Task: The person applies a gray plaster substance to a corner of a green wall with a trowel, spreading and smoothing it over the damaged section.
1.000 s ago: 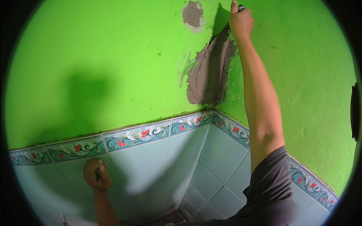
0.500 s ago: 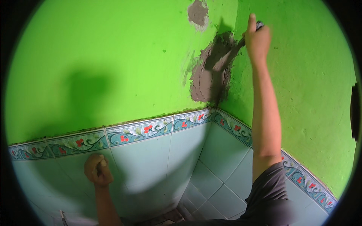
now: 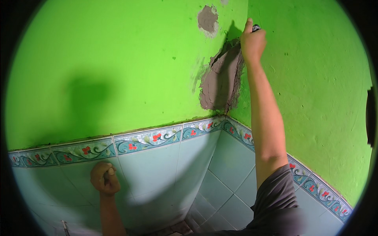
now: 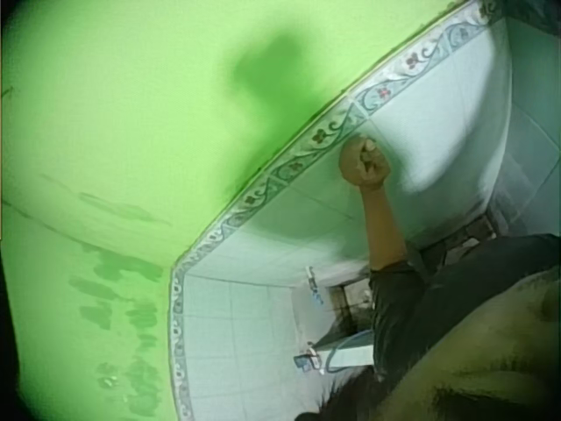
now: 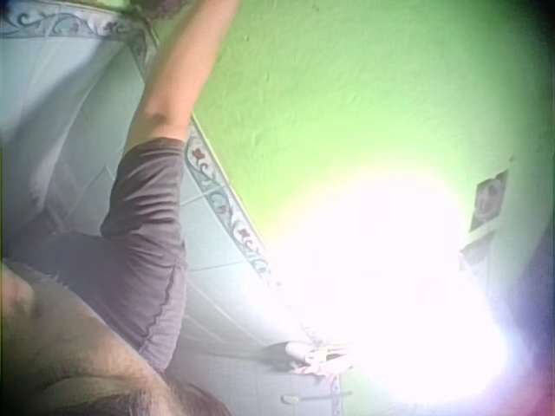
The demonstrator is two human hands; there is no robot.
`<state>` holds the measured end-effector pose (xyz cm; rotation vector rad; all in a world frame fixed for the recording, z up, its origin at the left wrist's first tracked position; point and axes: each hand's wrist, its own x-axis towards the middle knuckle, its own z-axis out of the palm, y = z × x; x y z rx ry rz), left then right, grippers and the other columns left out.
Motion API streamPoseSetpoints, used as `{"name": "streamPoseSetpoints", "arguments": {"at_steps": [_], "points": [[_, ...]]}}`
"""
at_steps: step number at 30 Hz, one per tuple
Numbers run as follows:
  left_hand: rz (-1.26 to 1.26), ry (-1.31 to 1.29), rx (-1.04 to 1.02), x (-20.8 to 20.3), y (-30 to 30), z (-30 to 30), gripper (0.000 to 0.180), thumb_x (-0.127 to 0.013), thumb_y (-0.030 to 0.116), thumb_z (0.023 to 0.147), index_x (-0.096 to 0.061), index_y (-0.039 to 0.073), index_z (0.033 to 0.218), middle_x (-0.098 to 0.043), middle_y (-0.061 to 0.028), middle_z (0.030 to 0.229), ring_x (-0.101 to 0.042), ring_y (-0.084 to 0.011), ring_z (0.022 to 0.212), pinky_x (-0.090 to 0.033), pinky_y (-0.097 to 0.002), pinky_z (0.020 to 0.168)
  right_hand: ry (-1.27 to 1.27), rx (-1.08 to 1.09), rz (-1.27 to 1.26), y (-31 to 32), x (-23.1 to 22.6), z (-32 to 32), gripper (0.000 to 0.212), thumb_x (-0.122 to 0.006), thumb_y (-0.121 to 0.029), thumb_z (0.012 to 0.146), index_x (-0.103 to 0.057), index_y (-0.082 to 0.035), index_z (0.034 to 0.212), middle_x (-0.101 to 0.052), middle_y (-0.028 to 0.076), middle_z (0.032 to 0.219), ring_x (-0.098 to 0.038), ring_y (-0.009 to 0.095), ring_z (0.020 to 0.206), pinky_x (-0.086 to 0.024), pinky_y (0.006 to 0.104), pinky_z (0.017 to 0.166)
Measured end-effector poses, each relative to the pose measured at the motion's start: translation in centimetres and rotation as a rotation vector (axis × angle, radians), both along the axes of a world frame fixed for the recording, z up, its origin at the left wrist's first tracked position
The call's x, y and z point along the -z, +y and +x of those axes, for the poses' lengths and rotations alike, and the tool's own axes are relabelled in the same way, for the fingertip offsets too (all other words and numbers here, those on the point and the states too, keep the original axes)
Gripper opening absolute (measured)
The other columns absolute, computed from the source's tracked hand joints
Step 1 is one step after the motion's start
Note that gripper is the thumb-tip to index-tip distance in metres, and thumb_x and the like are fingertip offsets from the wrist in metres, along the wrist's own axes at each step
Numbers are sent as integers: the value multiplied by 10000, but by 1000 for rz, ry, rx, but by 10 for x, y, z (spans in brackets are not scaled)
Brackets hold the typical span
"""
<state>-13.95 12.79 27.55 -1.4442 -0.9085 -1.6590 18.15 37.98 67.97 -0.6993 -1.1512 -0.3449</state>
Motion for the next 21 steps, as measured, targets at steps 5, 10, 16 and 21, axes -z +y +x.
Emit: {"name": "streamPoseSetpoints", "arguments": {"at_steps": [5, 10, 16, 21], "points": [[-13, -10, 30, 3, 1, -3, 121, -528, 9, 885, -576, -10, 994, -591, -112, 822, -571, -172, 551, -486, -294, 514, 13, 33, 15, 9, -29, 11, 596, -519, -469, 948, -584, 110, 822, -647, 325, 830, -645, 474, 805, -503, 518, 757], [-1, 0, -7, 3, 0, -2, 127, -526, 15, 887, -575, -9, 1002, -592, -119, 839, -572, -169, 553, -485, -295, 493, 53, 158, 108, 8, -60, 35, 592, -535, -483, 939, -616, 62, 723, -653, 256, 735, -651, 411, 701, -505, 481, 669], [-17, -7, -2, 6, 0, -3, 124, -521, 17, 898, -569, -19, 1006, -597, -139, 886, -568, -174, 555, -477, -279, 455, -24, 119, 121, -12, -42, 62, 605, -520, -500, 959, -637, 9, 654, -658, 139, 628, -625, 281, 531, -489, 415, 554], [5, 7, 2, 8, 2, -5, 122, -529, 26, 907, -567, -21, 1012, -600, -143, 904, -563, -167, 559, -475, -269, 449, -69, 78, 38, -9, 45, 44, 560, -582, -473, 937, -537, 81, 867, -620, 271, 720, -630, 419, 684, -487, 491, 636]]}}
